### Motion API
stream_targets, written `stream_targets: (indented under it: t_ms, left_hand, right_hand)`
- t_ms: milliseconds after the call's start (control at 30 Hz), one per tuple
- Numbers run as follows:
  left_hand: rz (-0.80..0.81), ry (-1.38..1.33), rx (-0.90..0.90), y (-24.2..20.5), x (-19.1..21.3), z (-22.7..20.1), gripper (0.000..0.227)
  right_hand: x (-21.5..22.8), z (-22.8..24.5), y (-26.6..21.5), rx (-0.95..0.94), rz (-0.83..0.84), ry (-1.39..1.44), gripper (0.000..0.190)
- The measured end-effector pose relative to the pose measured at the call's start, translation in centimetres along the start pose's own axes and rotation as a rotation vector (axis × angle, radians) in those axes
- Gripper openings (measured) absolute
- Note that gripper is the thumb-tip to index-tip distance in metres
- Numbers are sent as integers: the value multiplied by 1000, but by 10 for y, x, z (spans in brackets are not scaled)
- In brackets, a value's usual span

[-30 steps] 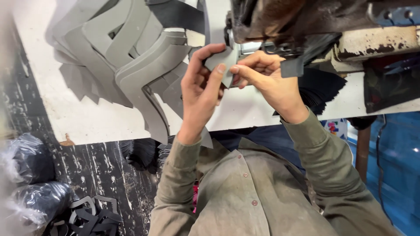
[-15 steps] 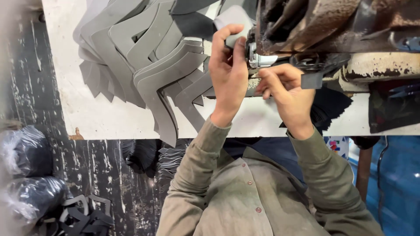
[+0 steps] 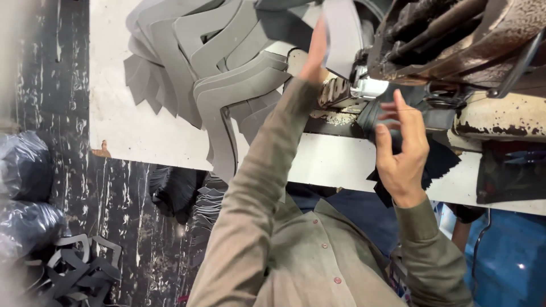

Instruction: Stitch together the various components of a shoe upper using an industrial sewing machine.

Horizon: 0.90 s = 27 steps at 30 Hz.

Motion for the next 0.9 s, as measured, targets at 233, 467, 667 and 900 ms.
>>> stream_targets:
  t_ms: [233,467,667,900]
  left_hand:
    - [-103,713,-393,-25,-16,-79,50]
    - [-194,1320,-750,-8,51,-43,59]
    - [-286,1282,-911,-3,13,-74,49]
    - [-381,1212,-1062,-2,-14,-81,40]
  right_hand:
    - [2,-52,-32,55,25,-492,74]
    - [19,-68,-43,83,151,-608,97]
    - [49,-59,-50,-37,225,-624,116]
    - [53,-55,-58,-73,277,-882,90]
Point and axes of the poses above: each hand's wrist, its own y-axis towards the middle knuckle, its own x-axis out of the back of the hand, z = x × y, the point moved 3 cm from there along y, towards the middle knuckle, and after that the axes turned 9 degrees about y, right-handed, at the moved point
